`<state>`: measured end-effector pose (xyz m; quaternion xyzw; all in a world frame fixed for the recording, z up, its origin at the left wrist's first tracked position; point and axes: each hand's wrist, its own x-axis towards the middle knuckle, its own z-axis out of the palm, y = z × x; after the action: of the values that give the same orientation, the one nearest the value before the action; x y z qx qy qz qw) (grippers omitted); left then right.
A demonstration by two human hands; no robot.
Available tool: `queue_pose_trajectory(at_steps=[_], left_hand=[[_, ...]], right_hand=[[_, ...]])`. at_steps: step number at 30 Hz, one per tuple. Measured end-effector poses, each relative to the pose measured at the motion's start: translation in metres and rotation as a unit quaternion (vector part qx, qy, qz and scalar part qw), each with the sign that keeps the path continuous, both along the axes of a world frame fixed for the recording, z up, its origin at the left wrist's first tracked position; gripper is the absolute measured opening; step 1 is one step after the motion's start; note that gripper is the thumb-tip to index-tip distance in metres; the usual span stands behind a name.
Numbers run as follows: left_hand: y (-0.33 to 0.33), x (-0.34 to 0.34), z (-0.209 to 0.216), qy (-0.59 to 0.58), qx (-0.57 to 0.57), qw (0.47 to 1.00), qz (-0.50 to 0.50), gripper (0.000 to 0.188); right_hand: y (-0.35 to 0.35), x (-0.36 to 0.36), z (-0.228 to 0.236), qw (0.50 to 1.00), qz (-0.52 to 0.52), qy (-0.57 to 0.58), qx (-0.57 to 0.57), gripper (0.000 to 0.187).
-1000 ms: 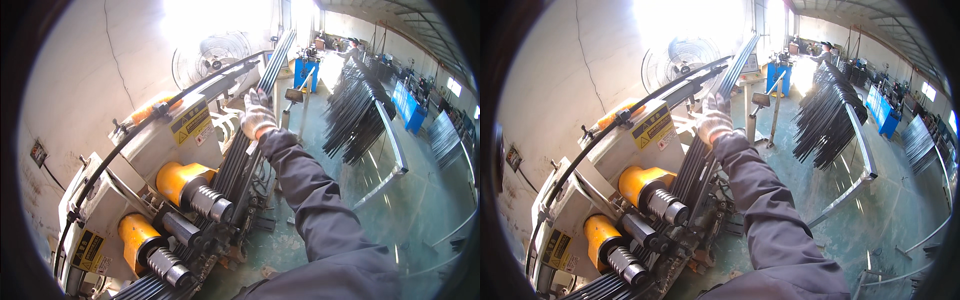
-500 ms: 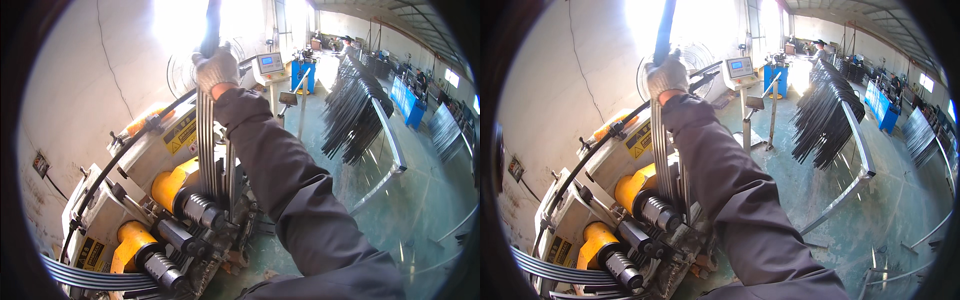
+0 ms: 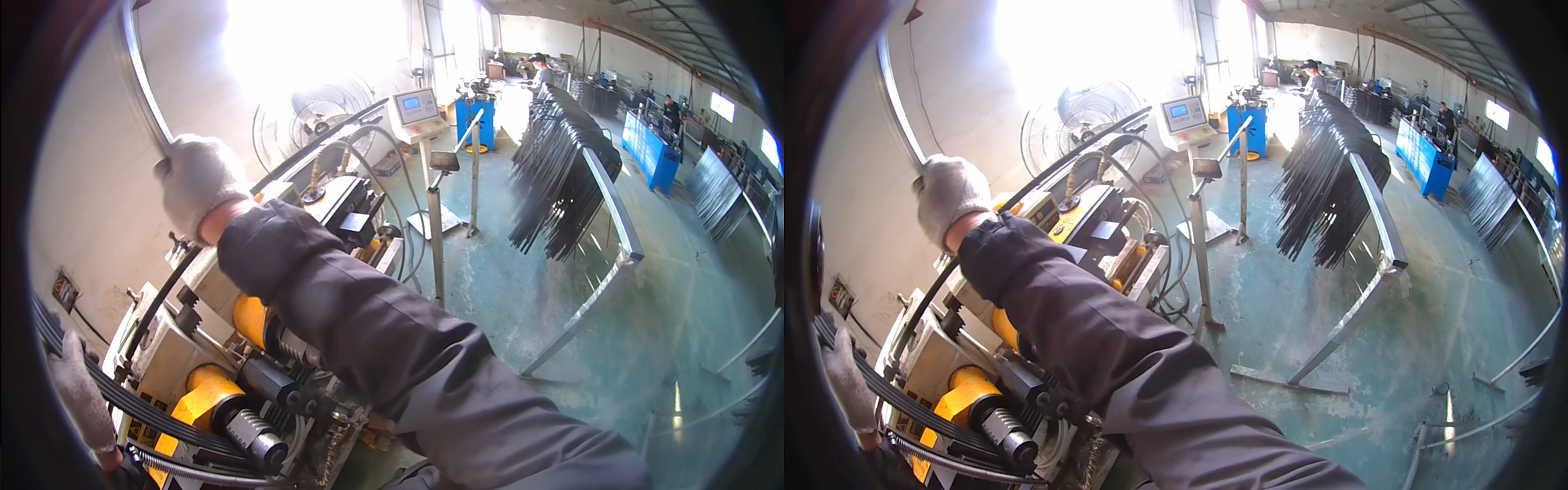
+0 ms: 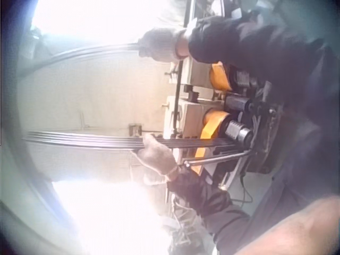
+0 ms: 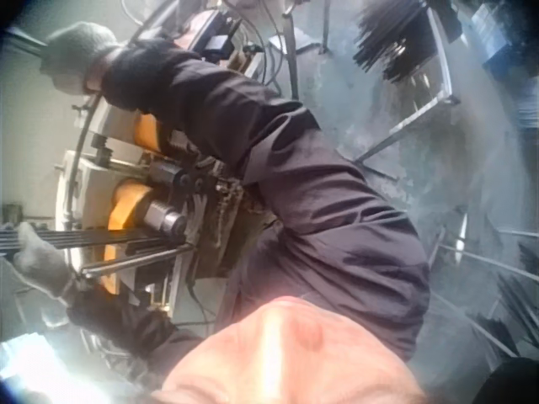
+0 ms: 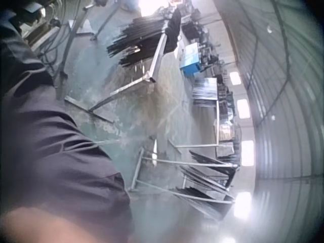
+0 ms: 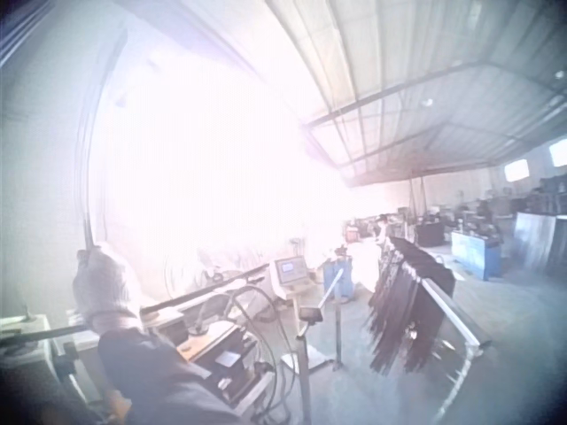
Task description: The person repeatedly picks up bundles of long metal rods from a rack and feeds them into a yellow and white bending machine. The rods are processed by the machine and then placed onto a collection rack. The person wears gloves and continues this cycle throughout the clip.
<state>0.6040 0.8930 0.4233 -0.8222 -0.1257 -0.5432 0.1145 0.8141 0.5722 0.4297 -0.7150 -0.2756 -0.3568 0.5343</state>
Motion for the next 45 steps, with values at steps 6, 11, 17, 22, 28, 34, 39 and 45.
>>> queue_pose_trajectory(at_steps=[6, 11, 17, 22, 28, 34, 39, 45], left_hand=[[0.037, 0.006, -0.018, 0.005, 0.234, 0.972, -0.028, 0.006], [0.017, -0.009, -0.008, 0.095, 0.212, 0.972, 0.015, 0.021], [-0.024, -0.003, -0.005, 0.006, -0.338, 0.913, -0.227, 0.025], [-0.044, -0.003, -0.002, -0.008, -0.349, 0.913, -0.212, 0.032], [-0.050, -0.005, -0.001, -0.011, -0.337, 0.913, -0.228, 0.032], [-0.058, -0.008, -0.005, -0.018, -0.311, 0.919, -0.241, 0.029], [-0.057, -0.014, -0.002, -0.007, -0.298, 0.922, -0.248, 0.027], [-0.039, -0.032, -0.026, -0.005, -0.372, 0.866, -0.335, 0.027]], right_hand=[[0.013, 0.020, -0.003, 0.993, -0.081, -0.085, -0.002, 0.019], [0.023, 0.047, -0.012, 0.980, -0.125, -0.151, -0.045, 0.028], [0.030, 0.048, -0.010, 0.990, -0.098, -0.100, -0.011, 0.030], [0.020, 0.050, -0.018, 0.992, -0.081, -0.095, -0.025, 0.045], [0.020, 0.053, -0.019, 0.989, -0.091, -0.102, -0.049, 0.042], [0.019, 0.048, -0.018, 0.985, -0.112, -0.116, -0.059, 0.041], [0.015, 0.052, -0.018, 0.993, -0.084, -0.077, -0.031, 0.044], [0.021, 0.052, -0.026, 0.864, -0.351, -0.267, -0.243, 0.032]])
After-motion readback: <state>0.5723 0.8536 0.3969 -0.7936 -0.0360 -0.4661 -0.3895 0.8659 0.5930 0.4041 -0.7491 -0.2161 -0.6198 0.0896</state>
